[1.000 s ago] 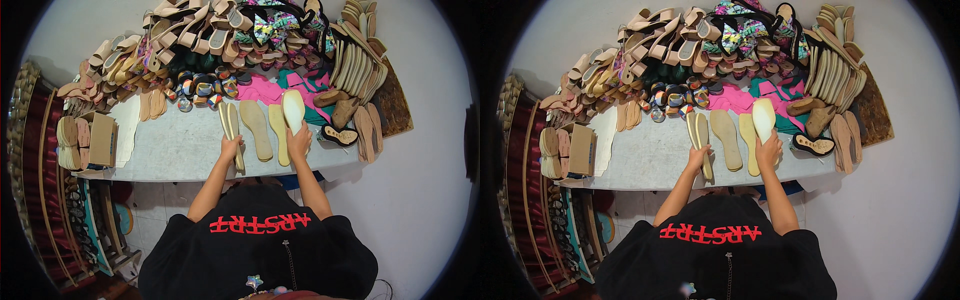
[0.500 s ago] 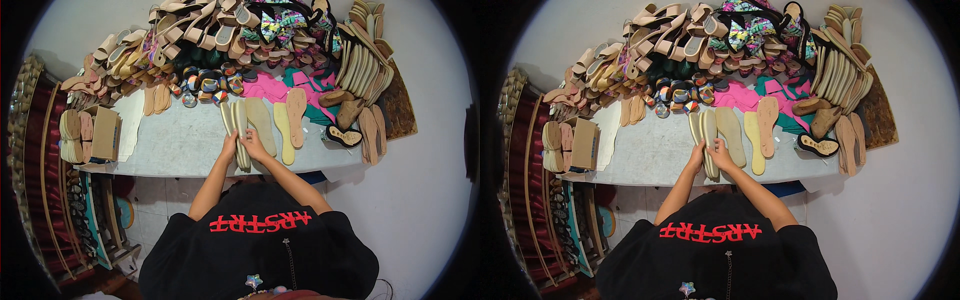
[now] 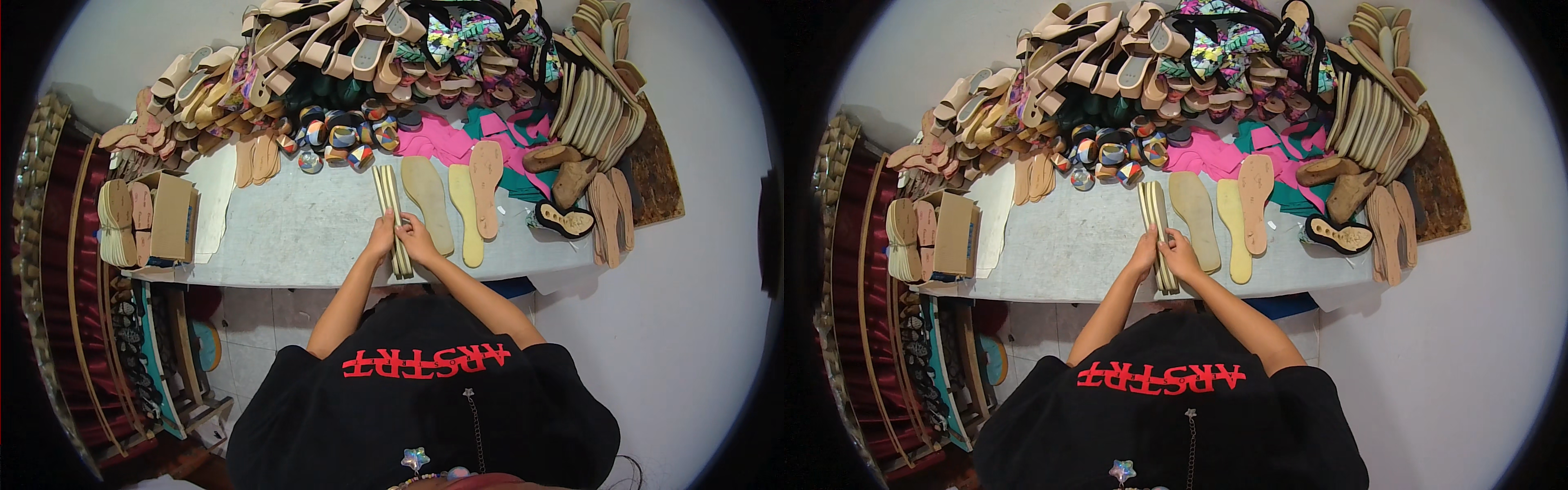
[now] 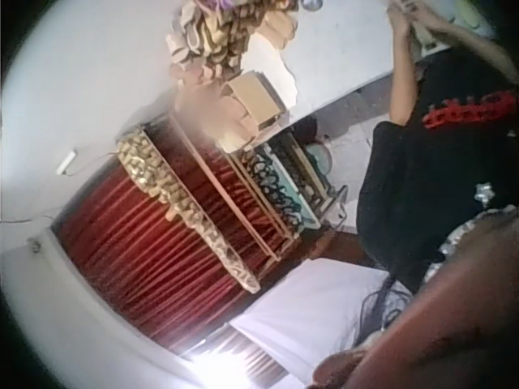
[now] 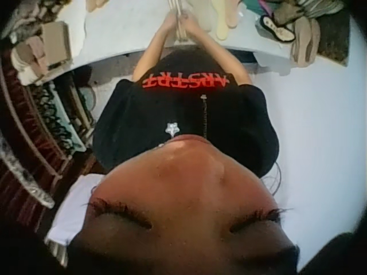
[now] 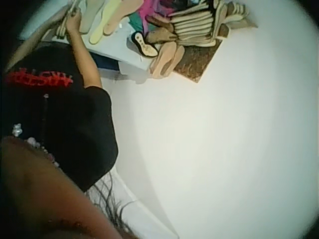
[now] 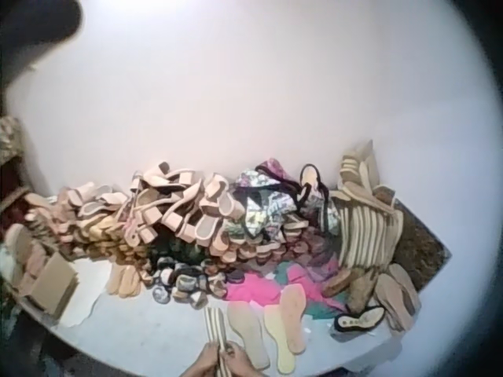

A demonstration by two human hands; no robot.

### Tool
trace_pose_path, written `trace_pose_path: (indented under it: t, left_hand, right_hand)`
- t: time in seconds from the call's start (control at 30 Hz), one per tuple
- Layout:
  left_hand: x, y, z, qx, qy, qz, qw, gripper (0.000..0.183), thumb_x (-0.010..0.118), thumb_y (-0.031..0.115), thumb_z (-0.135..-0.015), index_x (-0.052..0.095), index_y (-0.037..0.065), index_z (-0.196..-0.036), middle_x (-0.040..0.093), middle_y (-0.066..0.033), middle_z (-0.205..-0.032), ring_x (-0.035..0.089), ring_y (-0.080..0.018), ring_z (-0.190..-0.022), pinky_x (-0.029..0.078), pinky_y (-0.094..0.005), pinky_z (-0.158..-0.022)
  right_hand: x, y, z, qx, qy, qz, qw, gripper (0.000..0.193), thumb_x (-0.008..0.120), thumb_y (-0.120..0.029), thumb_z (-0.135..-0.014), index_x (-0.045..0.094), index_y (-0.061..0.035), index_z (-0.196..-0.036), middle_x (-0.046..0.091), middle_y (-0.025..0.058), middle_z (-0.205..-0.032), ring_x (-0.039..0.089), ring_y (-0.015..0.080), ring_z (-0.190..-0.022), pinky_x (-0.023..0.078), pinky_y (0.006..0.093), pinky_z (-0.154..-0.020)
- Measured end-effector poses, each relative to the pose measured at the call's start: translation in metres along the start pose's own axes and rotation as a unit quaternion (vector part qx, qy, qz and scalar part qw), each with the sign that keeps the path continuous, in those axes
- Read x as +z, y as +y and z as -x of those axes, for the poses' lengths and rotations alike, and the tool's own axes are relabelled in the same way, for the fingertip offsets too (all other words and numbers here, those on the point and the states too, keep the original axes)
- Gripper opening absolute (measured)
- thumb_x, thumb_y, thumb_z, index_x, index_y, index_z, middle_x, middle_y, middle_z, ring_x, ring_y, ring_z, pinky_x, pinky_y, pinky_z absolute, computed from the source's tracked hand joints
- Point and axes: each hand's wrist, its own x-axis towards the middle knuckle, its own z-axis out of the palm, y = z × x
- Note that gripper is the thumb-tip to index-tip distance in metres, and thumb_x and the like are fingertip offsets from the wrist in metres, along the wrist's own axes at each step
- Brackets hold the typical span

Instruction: The recorder organizes and bundles various types of shoe soles and platform components on a workshop table.

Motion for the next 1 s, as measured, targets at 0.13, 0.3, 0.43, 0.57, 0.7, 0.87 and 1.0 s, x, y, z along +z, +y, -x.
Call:
trace_pose_path:
  t: [0.13,0.3,0.43,0.57,0.7,0.87,1.0]
  left_hand:
    - [0.006,-0.011,-0.005,0.023,0.076,-0.063,0.995,0.061,0.028,0.05,-0.092,0.048,-0.005,-0.105,0.056,-0.0139,-0.094,0.053,-0.018,-0.088,0.042,-0.0299,-0.079]
    - [-0.001,-0.01,-0.006,-0.007,-0.011,0.147,0.989,0.066,0.039,0.054,-0.087,0.049,-0.009,-0.102,0.059,-0.0164,-0.088,0.059,-0.019,-0.077,0.046,-0.0284,-0.072]
    - [0.003,0.015,0.005,-0.024,-0.006,0.095,0.995,0.057,0.049,0.05,-0.084,0.054,-0.006,-0.094,0.06,-0.0123,-0.082,0.06,-0.0177,-0.071,0.047,-0.0283,-0.065]
    - [0.002,0.01,0.004,0.012,0.049,-0.066,0.997,0.037,0.06,0.031,-0.074,0.058,-0.005,-0.084,0.061,-0.01,-0.071,0.06,-0.0177,-0.065,0.047,-0.0293,-0.059]
    - [0.006,0.0,-0.002,0.021,0.088,-0.054,0.994,0.026,0.058,0.021,-0.07,0.057,-0.003,-0.078,0.06,-0.0114,-0.065,0.059,-0.0167,-0.059,0.046,-0.0291,-0.056]
    - [0.008,0.01,0.005,0.017,0.082,-0.044,0.996,0.02,0.056,0.018,-0.071,0.055,-0.001,-0.076,0.059,-0.0097,-0.063,0.058,-0.0165,-0.054,0.045,-0.0302,-0.051]
    - [0.008,0.007,0.003,0.016,0.063,-0.006,0.998,0.02,0.056,0.017,-0.072,0.053,-0.002,-0.076,0.057,-0.0093,-0.061,0.057,-0.0173,-0.051,0.045,-0.0304,-0.047]
  right_hand:
    - [-0.004,0.0,0.002,-0.015,0.001,0.022,1.0,0.044,0.06,-0.023,-0.08,0.049,-0.003,-0.118,0.055,0.0137,-0.083,0.054,0.0233,-0.072,0.045,0.0327,-0.071]
    - [-0.004,-0.003,0.006,-0.031,0.007,0.054,0.998,0.046,0.06,-0.023,-0.08,0.049,-0.0036,-0.119,0.054,0.0145,-0.085,0.053,0.023,-0.077,0.044,0.0325,-0.072]
    - [-0.007,-0.013,0.01,-0.039,-0.006,0.054,0.998,0.047,0.06,-0.024,-0.08,0.048,-0.0033,-0.121,0.054,0.0171,-0.091,0.054,0.0235,-0.081,0.044,0.0326,-0.074]
    - [-0.015,-0.01,0.008,-0.041,-0.035,0.068,0.996,0.047,0.059,-0.023,-0.079,0.048,-0.0029,-0.12,0.055,0.0177,-0.096,0.055,0.0249,-0.087,0.044,0.0324,-0.076]
    - [-0.06,-0.06,0.011,-0.015,0.007,0.146,0.989,0.038,0.06,-0.017,-0.076,0.054,-0.0021,-0.11,0.055,0.0145,-0.099,0.055,0.0241,-0.087,0.044,0.0319,-0.075]
    - [-0.115,-0.055,0.012,-0.057,0.322,0.428,0.842,0.048,0.066,-0.017,-0.071,0.048,-0.0055,-0.114,0.046,0.0183,-0.108,0.045,0.0318,-0.1,0.037,0.0415,-0.084]
    - [-0.135,-0.044,0.012,0.065,0.255,0.413,0.872,0.047,0.063,-0.016,-0.073,0.046,-0.0047,-0.115,0.04,0.0228,-0.114,0.037,0.0355,-0.107,0.035,0.0451,-0.086]
